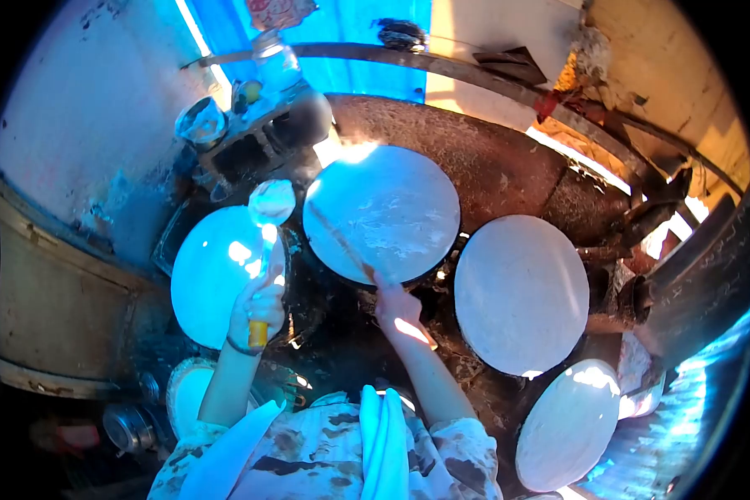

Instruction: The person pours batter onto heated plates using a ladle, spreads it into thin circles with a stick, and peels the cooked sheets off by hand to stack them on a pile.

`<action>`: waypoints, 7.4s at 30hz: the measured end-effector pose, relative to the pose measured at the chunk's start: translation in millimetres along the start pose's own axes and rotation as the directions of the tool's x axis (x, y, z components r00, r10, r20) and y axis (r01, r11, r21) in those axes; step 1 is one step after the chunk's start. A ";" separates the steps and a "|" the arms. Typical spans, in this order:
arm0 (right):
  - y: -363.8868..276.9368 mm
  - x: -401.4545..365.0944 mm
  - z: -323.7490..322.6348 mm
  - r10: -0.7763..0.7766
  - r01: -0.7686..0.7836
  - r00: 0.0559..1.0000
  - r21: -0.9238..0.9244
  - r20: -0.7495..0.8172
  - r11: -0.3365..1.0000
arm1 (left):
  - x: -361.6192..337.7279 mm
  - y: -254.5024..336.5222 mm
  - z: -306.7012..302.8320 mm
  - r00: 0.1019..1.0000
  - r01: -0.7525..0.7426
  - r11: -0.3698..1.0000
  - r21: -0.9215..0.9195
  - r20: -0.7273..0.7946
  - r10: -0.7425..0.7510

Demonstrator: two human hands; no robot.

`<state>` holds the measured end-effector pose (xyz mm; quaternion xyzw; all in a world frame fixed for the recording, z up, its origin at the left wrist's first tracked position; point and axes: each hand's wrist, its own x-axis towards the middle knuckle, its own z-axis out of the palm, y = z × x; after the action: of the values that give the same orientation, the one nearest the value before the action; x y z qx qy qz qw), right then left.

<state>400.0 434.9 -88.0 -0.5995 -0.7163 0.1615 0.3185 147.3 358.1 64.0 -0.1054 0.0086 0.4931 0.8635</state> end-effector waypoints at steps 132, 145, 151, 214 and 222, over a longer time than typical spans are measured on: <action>-80.9 -838.3 -230.3 0.319 -0.709 -0.687 0.505 -0.653 -0.493 | -11.4 -495.8 -122.2 0.079 0.992 0.096 -0.080 -0.198 -0.977; -39.4 -816.0 -217.4 0.349 -0.649 -0.705 0.760 -0.617 0.031 | -61.1 -463.9 -106.8 0.358 0.928 0.372 -0.031 -0.205 -0.911; -6.2 -699.8 -295.5 0.566 -0.675 -0.328 0.607 -0.756 0.420 | -102.2 -372.3 -85.9 0.599 0.798 0.602 -0.009 -0.084 -0.796; -248.9 -315.1 5.1 -0.147 0.042 0.969 0.451 0.201 0.892 | -426.9 -32.2 -85.3 0.994 -0.080 0.997 0.009 -0.073 0.080; -141.2 -380.4 -113.0 0.166 -0.159 0.962 0.049 -0.218 0.986 | -206.6 -111.4 -41.3 0.783 0.620 0.713 0.329 -0.198 -0.590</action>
<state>396.4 19.7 -17.1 -0.6654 -0.6223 0.1305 0.3910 139.9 120.0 67.6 0.0462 0.1019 0.1678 0.9795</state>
